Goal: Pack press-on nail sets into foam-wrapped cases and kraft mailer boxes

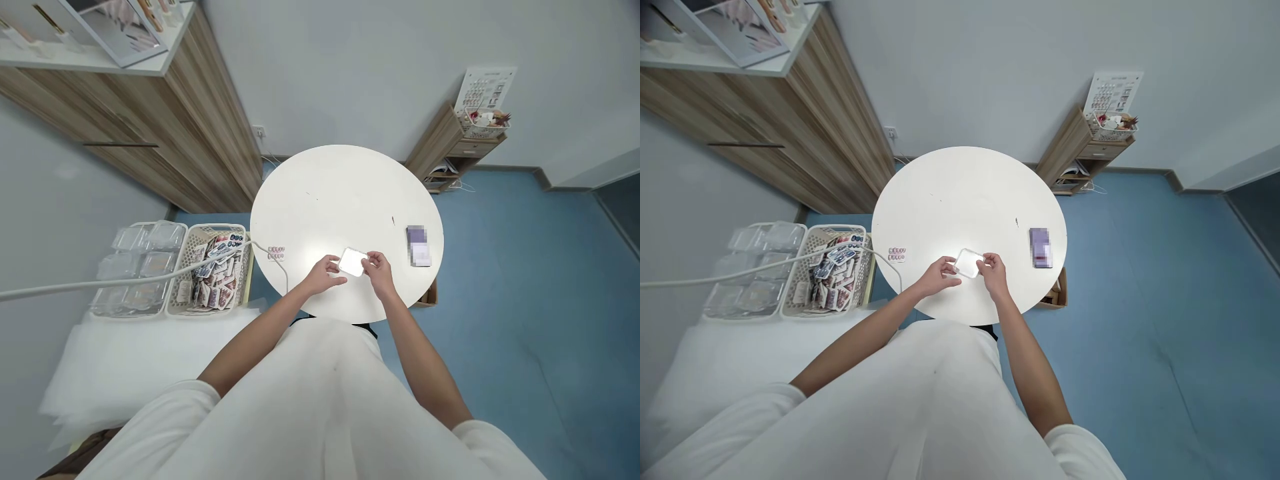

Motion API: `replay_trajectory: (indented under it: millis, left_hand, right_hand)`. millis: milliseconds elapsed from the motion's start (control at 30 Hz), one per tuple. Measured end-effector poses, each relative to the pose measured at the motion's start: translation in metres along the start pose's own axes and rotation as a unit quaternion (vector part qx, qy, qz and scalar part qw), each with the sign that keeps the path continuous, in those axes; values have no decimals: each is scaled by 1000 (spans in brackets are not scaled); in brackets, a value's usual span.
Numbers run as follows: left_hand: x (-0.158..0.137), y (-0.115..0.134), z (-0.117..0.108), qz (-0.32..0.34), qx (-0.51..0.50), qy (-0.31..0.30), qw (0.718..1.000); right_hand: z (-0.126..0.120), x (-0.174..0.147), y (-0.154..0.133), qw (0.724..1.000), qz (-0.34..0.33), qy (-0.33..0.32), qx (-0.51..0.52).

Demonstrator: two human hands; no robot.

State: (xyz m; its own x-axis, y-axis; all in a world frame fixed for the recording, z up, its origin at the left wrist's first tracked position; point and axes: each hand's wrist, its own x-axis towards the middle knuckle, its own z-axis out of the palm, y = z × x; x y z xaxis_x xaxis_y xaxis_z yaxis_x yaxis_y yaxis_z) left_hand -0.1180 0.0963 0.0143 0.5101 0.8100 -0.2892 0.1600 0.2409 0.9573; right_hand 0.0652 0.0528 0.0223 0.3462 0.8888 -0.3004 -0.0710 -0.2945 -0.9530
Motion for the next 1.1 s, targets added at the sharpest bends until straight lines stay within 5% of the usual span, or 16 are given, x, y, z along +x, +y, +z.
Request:
replay_trajectory:
  millis: [133,400,667,1100]
  left_hand:
    - [6,15,-8,67,105,-19,992]
    - [16,19,-2,120,152,-35,980]
    - [22,13,-6,75,123,-33,989]
    - [25,1,4,24,16,-62,998]
  right_hand:
    - [-11,10,-8,998,-2,-58,23]
    - [-19,20,-4,993,-19,-114,-24]
    - [-35,23,-4,939,-154,-261,-163]
    - [-40,27,9,950,-160,-242,-111]
